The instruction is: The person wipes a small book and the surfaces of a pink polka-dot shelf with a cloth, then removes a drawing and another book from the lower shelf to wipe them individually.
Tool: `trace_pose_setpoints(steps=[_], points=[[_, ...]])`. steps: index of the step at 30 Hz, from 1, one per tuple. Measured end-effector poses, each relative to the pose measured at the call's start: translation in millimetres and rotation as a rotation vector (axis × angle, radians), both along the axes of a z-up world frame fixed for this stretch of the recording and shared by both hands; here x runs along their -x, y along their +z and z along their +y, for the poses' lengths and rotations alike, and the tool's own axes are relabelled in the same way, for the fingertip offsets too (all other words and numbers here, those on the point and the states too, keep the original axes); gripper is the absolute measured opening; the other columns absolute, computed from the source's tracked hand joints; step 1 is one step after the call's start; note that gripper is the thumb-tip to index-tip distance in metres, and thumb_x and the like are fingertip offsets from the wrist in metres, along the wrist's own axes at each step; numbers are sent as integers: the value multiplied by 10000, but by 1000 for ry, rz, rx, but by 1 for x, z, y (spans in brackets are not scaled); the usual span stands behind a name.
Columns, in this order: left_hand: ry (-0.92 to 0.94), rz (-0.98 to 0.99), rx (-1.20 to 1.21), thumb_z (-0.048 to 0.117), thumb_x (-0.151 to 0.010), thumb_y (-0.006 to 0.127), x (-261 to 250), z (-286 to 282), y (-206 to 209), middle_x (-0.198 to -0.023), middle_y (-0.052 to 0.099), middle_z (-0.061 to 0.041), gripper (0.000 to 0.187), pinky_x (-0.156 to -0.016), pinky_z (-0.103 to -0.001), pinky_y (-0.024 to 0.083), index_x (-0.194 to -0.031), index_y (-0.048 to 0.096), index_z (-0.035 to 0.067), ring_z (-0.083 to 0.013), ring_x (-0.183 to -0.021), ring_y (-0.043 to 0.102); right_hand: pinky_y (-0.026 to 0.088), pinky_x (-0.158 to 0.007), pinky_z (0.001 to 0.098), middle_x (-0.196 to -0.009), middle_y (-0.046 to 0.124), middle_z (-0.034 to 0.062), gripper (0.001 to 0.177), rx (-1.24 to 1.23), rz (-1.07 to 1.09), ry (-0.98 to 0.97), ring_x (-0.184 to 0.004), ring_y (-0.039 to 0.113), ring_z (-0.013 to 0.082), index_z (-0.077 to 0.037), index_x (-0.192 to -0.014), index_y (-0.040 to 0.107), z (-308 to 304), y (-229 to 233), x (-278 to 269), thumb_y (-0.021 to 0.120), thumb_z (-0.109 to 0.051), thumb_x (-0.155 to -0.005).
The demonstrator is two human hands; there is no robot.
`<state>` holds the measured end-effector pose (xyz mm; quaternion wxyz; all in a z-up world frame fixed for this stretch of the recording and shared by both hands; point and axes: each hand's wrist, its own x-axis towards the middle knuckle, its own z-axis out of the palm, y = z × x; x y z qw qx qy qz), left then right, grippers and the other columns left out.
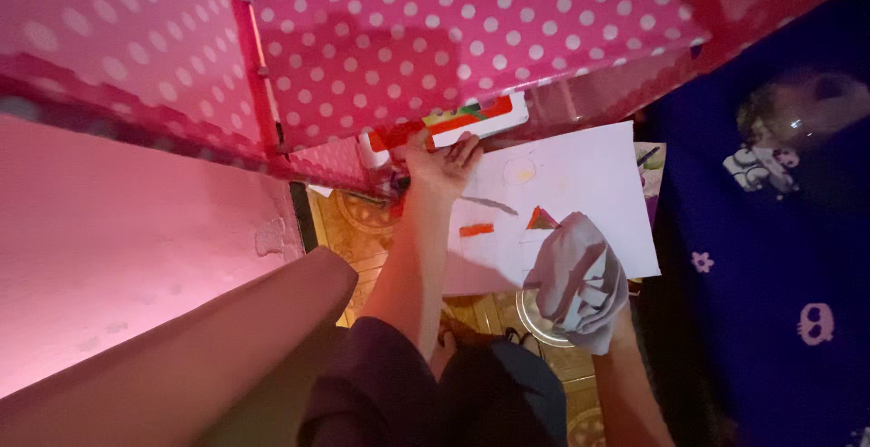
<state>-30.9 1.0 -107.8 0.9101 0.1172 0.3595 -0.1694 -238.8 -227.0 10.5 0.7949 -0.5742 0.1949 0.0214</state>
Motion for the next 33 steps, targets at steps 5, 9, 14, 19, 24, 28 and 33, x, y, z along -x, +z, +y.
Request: trace_pose_setpoints(steps=[5,9,14,19,24,28,33], points=[[-189,-74,-521,518,-855,603,14,5,41,-1253,630,-160,624,-954,-452,473,-1299,542,84,-370,-1156,644,620,-823,385,-1196,694,185,393,12,18,29,-993,707,288,-5,-1341,575,-4,38,6,627,-142,-976],[-150,-353,-1235,470,-900,677,69,25,87,-1101,675,-194,619,-835,-480,551,-1231,647,-52,-273,-895,669,619,-821,383,-1197,694,184,396,19,52,73,-992,707,285,-6,-1344,576,-10,78,16,627,-143,-976],[-346,-244,-1264,503,-905,761,123,38,134,-1025,716,-188,694,-837,-497,563,-1312,629,-43,-204,-879,618,618,-820,380,-1198,694,182,399,46,94,107,-991,707,282,-8,-1348,577,-26,149,35,628,-143,-976],[-433,-304,-247,654,-934,499,177,47,213,-1245,706,-115,742,-897,-399,556,-1339,614,44,-246,-1070,691,618,-818,377,-1199,694,180,402,56,102,109,-990,707,279,-10,-1352,577,-32,232,47,629,-144,-976],[-422,-462,-391,513,-1021,529,201,54,311,-1288,665,-86,580,-967,-382,527,-1363,584,48,-207,-1139,657,617,-817,374,-1200,694,178,406,63,87,110,-989,707,276,-12,-1356,578,-32,314,52,630,-145,-977],[-415,-602,-452,472,-1040,610,199,57,365,-1301,664,-112,580,-1008,-353,495,-1373,611,-3,-204,-1161,631,616,-815,372,-1200,694,176,408,64,68,119,-989,707,273,-14,-1360,578,-28,367,46,631,-146,-977],[-548,-321,-824,465,-895,719,169,74,419,-1309,683,-61,641,-1008,-336,471,-1364,615,41,-173,-1196,626,616,-814,369,-1201,694,174,412,72,31,136,-988,706,270,-16,-1364,579,-19,402,25,632,-146,-977]])
